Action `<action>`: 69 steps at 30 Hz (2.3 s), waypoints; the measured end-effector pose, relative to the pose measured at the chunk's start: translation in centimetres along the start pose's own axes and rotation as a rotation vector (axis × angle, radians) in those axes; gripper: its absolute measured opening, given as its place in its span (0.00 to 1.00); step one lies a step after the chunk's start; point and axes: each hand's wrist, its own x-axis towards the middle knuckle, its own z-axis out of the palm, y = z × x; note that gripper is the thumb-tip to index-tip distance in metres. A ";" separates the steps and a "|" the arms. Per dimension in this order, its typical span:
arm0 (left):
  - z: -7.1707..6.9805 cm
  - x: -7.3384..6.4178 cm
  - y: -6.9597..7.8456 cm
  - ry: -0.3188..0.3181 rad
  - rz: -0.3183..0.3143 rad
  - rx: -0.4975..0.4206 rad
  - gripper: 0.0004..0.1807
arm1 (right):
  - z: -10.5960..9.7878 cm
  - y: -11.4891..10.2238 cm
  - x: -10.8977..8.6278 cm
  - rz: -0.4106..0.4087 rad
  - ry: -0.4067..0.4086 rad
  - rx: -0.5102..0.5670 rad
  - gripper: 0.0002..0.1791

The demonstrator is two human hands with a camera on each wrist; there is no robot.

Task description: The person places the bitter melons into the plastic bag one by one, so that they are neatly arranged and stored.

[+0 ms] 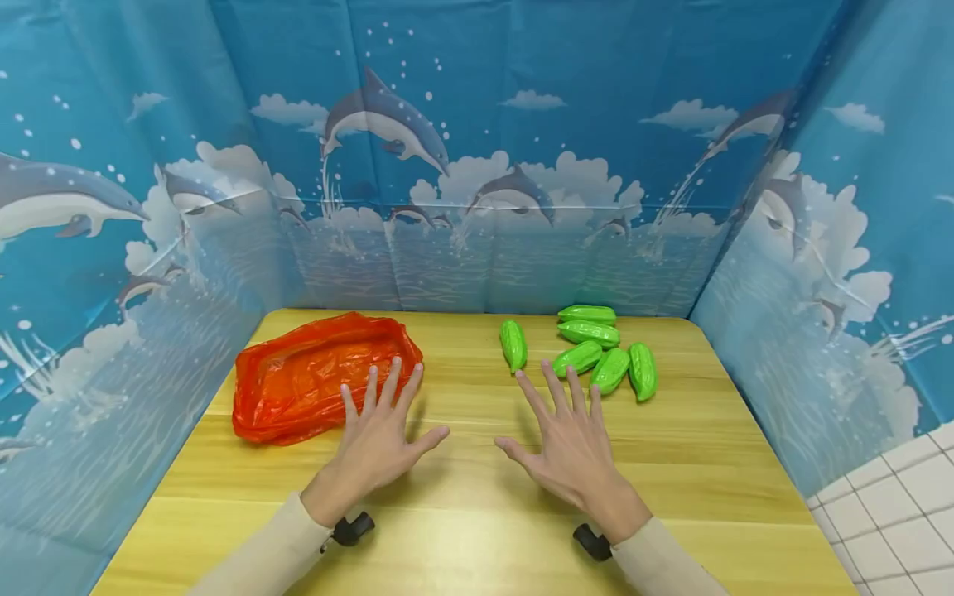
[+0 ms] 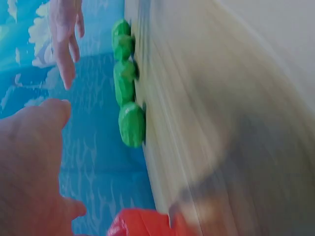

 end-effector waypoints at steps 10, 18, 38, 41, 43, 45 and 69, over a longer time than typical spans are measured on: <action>-1.1 1.4 -4.0 0.025 -0.062 0.027 0.61 | 0.2 -0.6 2.0 -0.044 -0.009 0.063 0.52; -1.6 2.1 -7.2 0.043 -0.064 0.053 0.47 | 0.4 -1.5 3.5 -0.080 -0.017 0.094 0.50; -0.7 1.4 -6.4 0.033 0.075 0.023 0.18 | 0.5 -3.8 8.1 -0.197 -0.091 0.213 0.41; -0.7 1.0 -5.6 0.028 0.104 0.018 0.16 | 0.4 -4.3 9.1 -0.209 -0.126 0.234 0.40; -0.6 0.8 -5.2 0.026 0.126 0.014 0.14 | 0.4 -4.7 9.8 -0.213 -0.153 0.244 0.38; -0.6 0.6 -4.7 0.029 0.148 0.006 0.12 | 0.4 -5.0 10.4 -0.212 -0.182 0.253 0.37; 0.2 -1.1 -0.5 -0.094 0.312 -0.109 0.20 | 1.2 -3.4 11.5 -0.104 -0.381 0.309 0.38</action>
